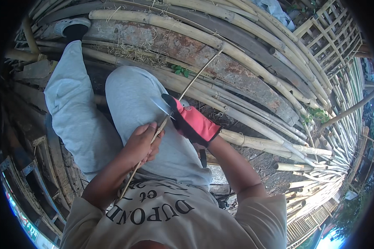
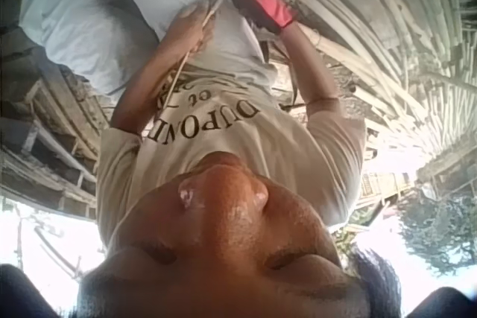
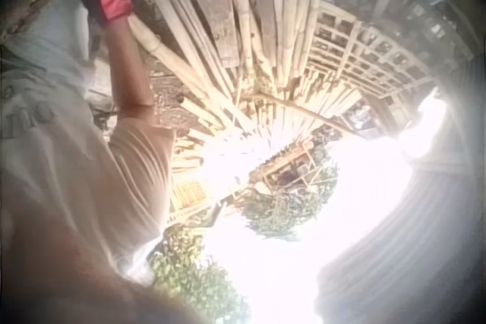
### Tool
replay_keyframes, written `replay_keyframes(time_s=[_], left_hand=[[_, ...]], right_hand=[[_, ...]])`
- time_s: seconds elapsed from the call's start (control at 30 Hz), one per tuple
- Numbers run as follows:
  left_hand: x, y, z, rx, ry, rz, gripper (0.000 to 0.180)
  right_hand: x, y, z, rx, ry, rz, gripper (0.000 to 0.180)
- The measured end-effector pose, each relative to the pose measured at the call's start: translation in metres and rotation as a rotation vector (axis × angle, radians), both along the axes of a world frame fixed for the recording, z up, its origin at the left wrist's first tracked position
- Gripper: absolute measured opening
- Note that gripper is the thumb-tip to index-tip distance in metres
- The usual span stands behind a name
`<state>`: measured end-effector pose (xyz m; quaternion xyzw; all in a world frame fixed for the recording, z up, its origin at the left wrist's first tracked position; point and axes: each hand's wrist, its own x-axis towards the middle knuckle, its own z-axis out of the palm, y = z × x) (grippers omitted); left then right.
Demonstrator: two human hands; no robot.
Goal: The person shaves a thin bamboo strip using a knife held in a pink gloved hand. They pull the blade along the length of the strip repeatedly to smooth it.
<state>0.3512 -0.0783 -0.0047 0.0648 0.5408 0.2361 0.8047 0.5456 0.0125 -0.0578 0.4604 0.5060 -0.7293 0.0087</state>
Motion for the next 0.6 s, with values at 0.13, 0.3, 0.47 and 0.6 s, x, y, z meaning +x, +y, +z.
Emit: replay_keyframes(time_s=[0.13, 0.3, 0.47, 0.6], left_hand=[[0.003, 0.002, 0.001, 0.019, 0.039, 0.014, 0.042], [0.007, 0.004, -0.002, 0.065, 0.054, 0.026, 0.043], [0.009, 0.004, -0.003, 0.052, 0.061, 0.011, 0.042], [0.007, 0.001, -0.002, -0.002, 0.063, 0.016, 0.042]], right_hand=[[-0.022, -0.026, 0.024, -0.508, -0.058, -0.378, 0.062], [-0.006, -0.015, -0.011, -0.079, -0.024, -0.393, 0.061], [0.004, 0.002, -0.012, 0.079, -0.158, -0.340, 0.061], [0.004, -0.007, 0.007, -0.354, 0.054, -0.192, 0.062]])
